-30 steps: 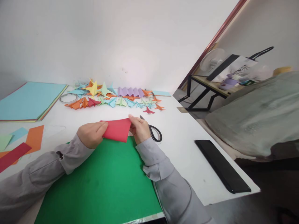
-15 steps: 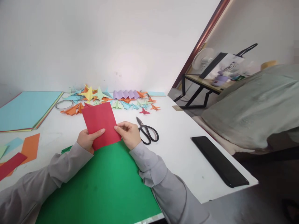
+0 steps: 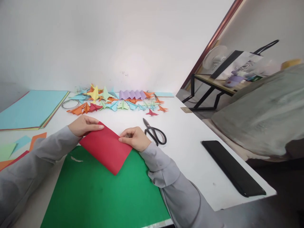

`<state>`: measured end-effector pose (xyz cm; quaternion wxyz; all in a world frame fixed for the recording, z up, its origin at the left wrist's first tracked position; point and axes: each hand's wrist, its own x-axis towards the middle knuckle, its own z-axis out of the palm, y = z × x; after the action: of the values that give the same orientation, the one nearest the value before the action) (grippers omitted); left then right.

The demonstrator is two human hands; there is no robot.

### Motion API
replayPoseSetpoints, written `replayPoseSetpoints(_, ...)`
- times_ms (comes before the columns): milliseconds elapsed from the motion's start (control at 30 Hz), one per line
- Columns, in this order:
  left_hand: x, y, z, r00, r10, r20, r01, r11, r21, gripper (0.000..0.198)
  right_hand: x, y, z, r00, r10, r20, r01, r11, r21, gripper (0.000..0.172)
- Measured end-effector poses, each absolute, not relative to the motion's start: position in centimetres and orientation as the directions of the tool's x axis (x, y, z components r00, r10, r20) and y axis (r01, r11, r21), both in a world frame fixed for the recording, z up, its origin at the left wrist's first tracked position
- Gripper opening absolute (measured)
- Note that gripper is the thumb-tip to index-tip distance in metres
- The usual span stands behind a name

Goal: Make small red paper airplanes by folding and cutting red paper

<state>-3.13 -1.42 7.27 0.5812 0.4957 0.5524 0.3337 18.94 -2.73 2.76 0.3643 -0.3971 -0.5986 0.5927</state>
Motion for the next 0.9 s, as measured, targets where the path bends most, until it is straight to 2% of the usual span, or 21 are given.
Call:
replayPoseSetpoints(167,-1.9,-2.1,6.3,0.110,0.968,-0.227,0.075,0.219,0.973,0.035,19.0,-2.4,2.5,-0.313,0.949,-0.032,0.025,-0.026,-0.999,0.019)
replayPoseSetpoints(367,-1.6,-2.0,6.0,0.068,0.964,-0.258,0.049,0.255,0.966,0.036,19.3,-2.1,1.9,-0.274,0.960,-0.049,0.010,-0.048,-0.999,0.020)
replayPoseSetpoints(567,-1.7,-1.7,5.4,0.049,0.968,-0.247,0.098,0.241,0.966,0.040,19.2,-2.2,2.2,-0.255,0.965,-0.057,0.000,-0.060,-0.998,0.021)
replayPoseSetpoints(900,-1.5,-1.8,5.3,0.051,0.967,-0.248,0.035,0.247,0.969,0.040,19.2,-2.1,1.9,-0.212,0.976,-0.043,0.018,-0.040,-0.999,0.022)
